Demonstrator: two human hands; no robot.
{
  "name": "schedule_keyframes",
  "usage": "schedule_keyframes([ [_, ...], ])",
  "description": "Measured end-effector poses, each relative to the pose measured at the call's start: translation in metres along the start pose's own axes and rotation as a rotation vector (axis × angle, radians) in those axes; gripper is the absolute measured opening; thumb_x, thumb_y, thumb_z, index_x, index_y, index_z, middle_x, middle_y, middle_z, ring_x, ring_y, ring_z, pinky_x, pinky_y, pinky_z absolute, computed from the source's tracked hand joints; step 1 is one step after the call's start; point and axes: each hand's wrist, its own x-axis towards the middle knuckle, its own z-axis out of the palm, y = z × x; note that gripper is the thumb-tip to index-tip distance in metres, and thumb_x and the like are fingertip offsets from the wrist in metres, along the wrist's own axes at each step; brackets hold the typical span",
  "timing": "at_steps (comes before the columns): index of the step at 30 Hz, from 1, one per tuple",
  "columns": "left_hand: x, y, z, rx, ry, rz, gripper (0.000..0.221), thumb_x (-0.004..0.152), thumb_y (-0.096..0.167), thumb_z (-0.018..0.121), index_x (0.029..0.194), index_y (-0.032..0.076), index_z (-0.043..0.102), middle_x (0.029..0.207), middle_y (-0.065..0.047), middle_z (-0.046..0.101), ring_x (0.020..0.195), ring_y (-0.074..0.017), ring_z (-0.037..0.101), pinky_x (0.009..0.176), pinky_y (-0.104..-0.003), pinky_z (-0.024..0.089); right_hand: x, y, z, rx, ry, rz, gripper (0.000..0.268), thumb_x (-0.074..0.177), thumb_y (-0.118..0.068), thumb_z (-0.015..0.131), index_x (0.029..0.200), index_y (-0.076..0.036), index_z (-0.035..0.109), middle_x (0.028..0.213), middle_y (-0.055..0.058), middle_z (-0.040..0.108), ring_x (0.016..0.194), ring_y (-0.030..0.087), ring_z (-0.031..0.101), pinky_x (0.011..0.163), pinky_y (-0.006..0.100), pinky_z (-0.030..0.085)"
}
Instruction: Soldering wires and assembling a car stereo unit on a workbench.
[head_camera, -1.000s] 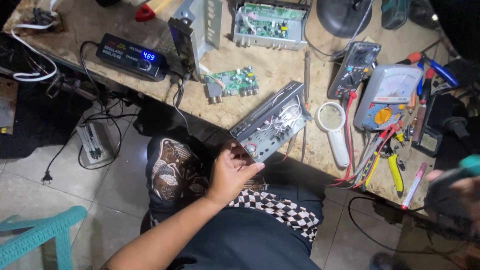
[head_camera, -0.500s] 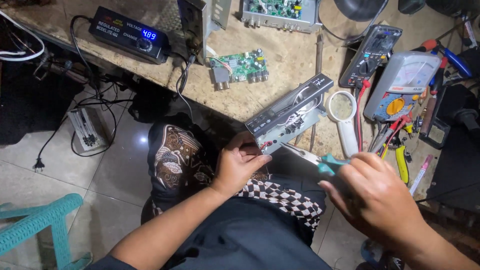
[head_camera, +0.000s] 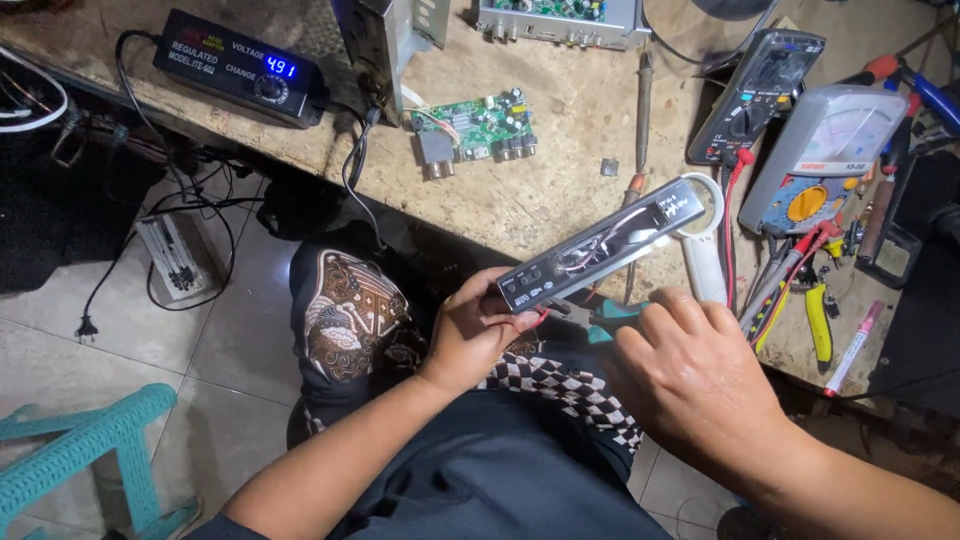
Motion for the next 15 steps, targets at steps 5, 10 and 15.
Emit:
schedule_keyframes([
  [5,-0.002,0.007,0.001,-0.102,-0.080,0.036,0.049,0.082,0.009,0.080,0.128,0.000,0.064,0.113,-0.016,0.077,0.101,-0.0215,0.076,0.086,-0.032,0.066,0.003,0.007,0.005,0.024,0.000,-0.003,0.029,0.094,-0.042,0.062,0.077,-0.019,0.054,0.077,0.006,0.052,0.085,0.031,0.055,0.064,0.043,0.039],
  [10,-0.005,0.015,0.005,0.072,-0.038,0.132,0.051,0.078,0.014,0.086,0.121,0.002,0.063,0.108,-0.013,0.078,0.101,-0.0216,0.079,0.090,-0.030,0.064,0.006,0.013,0.006,0.068,-0.030,-0.003,0.026,0.089,-0.043,0.065,0.079,-0.020,0.058,0.078,0.005,0.055,0.085,0.031,0.056,0.063,0.044,0.041],
  [15,-0.004,0.005,0.001,0.037,0.014,0.266,0.028,0.102,0.016,0.060,0.127,0.007,0.065,0.123,-0.015,0.065,0.097,-0.0292,0.077,0.075,-0.034,0.073,0.009,0.012,0.002,0.060,0.091,-0.011,0.028,0.091,-0.040,0.067,0.075,-0.020,0.056,0.077,0.005,0.053,0.084,0.031,0.056,0.063,0.044,0.041],
])
